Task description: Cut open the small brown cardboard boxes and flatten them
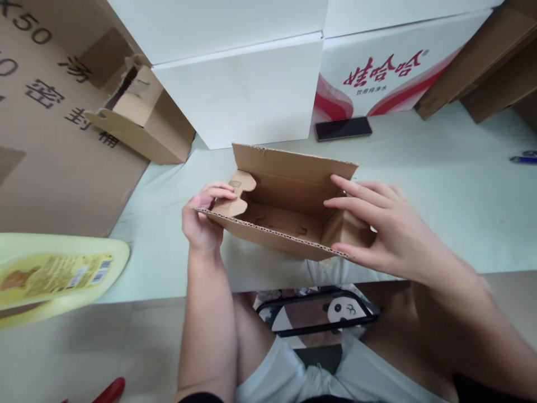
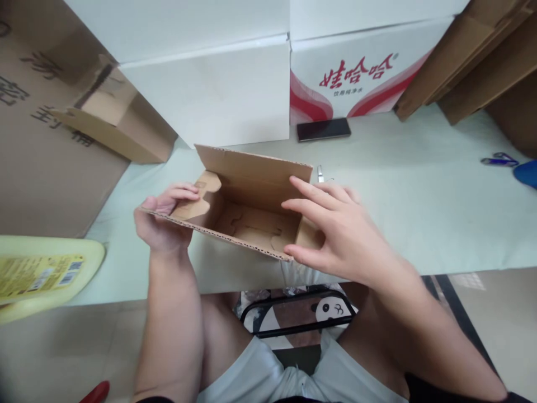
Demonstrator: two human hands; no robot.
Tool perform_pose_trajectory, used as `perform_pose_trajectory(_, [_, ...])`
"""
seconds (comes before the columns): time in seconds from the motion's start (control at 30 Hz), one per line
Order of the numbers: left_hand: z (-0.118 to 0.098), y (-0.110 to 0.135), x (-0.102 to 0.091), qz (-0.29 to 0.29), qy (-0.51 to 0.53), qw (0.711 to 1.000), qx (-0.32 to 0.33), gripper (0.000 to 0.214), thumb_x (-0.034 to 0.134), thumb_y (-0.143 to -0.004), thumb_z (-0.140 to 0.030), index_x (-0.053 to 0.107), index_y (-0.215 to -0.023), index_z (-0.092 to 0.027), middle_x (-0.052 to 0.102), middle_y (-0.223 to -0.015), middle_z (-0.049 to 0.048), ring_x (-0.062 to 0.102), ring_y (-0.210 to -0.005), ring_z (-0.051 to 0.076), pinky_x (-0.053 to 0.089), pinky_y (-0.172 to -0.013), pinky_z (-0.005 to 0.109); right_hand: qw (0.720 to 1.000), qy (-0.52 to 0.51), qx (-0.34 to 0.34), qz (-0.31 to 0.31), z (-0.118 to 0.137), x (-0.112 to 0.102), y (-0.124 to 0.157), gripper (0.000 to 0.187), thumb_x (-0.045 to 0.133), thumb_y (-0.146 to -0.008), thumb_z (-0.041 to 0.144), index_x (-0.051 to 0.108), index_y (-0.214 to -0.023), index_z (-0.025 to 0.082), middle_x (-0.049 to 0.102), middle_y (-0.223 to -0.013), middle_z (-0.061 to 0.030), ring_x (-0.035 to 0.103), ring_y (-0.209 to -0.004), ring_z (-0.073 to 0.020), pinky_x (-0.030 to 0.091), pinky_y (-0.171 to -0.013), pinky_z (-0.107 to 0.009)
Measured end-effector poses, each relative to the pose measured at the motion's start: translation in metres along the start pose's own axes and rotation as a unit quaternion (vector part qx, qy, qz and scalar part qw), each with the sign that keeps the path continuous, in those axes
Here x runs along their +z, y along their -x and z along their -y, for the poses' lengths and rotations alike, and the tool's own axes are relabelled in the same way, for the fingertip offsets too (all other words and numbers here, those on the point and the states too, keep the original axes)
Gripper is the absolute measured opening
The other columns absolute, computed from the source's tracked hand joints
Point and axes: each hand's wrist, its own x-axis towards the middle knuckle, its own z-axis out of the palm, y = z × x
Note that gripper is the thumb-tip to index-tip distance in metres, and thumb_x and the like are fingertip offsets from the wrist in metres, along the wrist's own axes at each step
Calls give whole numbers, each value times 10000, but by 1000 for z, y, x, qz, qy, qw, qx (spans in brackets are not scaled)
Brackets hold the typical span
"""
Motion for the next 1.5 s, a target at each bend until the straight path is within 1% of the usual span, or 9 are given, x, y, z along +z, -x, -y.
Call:
perform_pose_trajectory(0.3, [1, 0, 3, 84, -40, 996, 9, 443, 626, -852, -475, 734, -497, -233, 596, -586, 92, 575, -632, 192, 518, -686, 362, 996, -55, 22, -66, -5, -5, 4, 259, 575, -980, 401, 672, -1167, 249, 553, -1531, -126, 643, -1281, -319, 547, -1015, -497])
perform_pose_trajectory(0.4, [-2, -1, 4, 113, -66, 991, 3, 307, 727, -785, -441, 763, -564, -231, 675, -703, 88, 633, -709, 205, 530, -693, 346, 986, -118, 21, -120, -5, -6, 6, 233, 508, -1004, 335, 709, -1079, 244, 629, -1451, -101, 671, -1244, -304, 563, -984, -463])
perform_pose_trajectory(0.5, [-1, -2, 5, 154, -81, 985, -14, 322, 794, -722, -486, 829, -923, -237, 732, -1093, 99, 668, -1031, 265, 562, -871, 360, 935, -235, -5, -264, -6, 1, 6, 325, 437, -1032, 354, 744, -1010, 248, 747, -1189, -60, 719, -1064, -264, 569, -873, -423])
perform_pose_trajectory(0.6, [3, -2, 8, 182, -79, 979, -38, 555, 797, -727, -510, 757, -1220, -256, 711, -1132, 81, 656, -1025, 253, 572, -842, 347, 850, -350, 3, -394, -5, 11, 1, 397, 447, -1032, 466, 750, -906, 242, 701, -877, -60, 682, -873, -239, 552, -808, -411])
perform_pose_trajectory(0.77, [6, 2, 16, 189, -51, 979, -55, 586, 799, -744, -467, 716, -1285, -256, 714, -1107, 74, 662, -976, 240, 576, -771, 317, 774, -449, 7, -446, -4, 23, -7, 304, 496, -997, 447, 707, -897, 252, 610, -905, -69, 657, -1010, -251, 537, -1015, -461])
perform_pose_trajectory(1.0, [5, 5, 20, 158, -6, 984, -78, 482, 828, -729, -320, 749, -1203, -279, 726, -1126, 44, 660, -831, 167, 541, -657, 244, 803, -481, 63, -347, 0, 40, -2, 215, 526, -992, 467, 648, -994, 290, 625, -1239, -55, 578, -1337, -256, 563, -1074, -432])
perform_pose_trajectory(1.13, [7, 4, 21, 139, 18, 986, -90, 467, 850, -691, -299, 747, -1145, -261, 725, -1145, 47, 663, -811, 167, 540, -633, 244, 851, -458, 25, -257, -5, 40, 2, 338, 480, -1014, 528, 682, -1036, 258, 685, -1100, -82, 694, -980, -222, 610, -787, -363])
perform_pose_trajectory(1.27, [11, 2, 21, 140, 28, 984, -103, 474, 886, -659, -323, 740, -1106, -258, 707, -1201, 55, 664, -876, 183, 553, -656, 251, 895, -414, -79, -148, -9, 32, 1, 648, 417, -934, 803, 692, -970, 217, 667, -782, -63, 612, -668, -190, 500, -602, -354])
perform_pose_trajectory(1.5, [20, 2, 21, 85, 72, 989, -96, 635, 951, -561, -291, 678, -1134, -292, 636, -1305, 30, 625, -961, 173, 571, -728, 238, 860, -442, -103, -232, -10, 34, -1, 395, 676, -881, 626, 679, -1024, 258, 650, -739, -19, 588, -607, -170, 483, -549, -333])
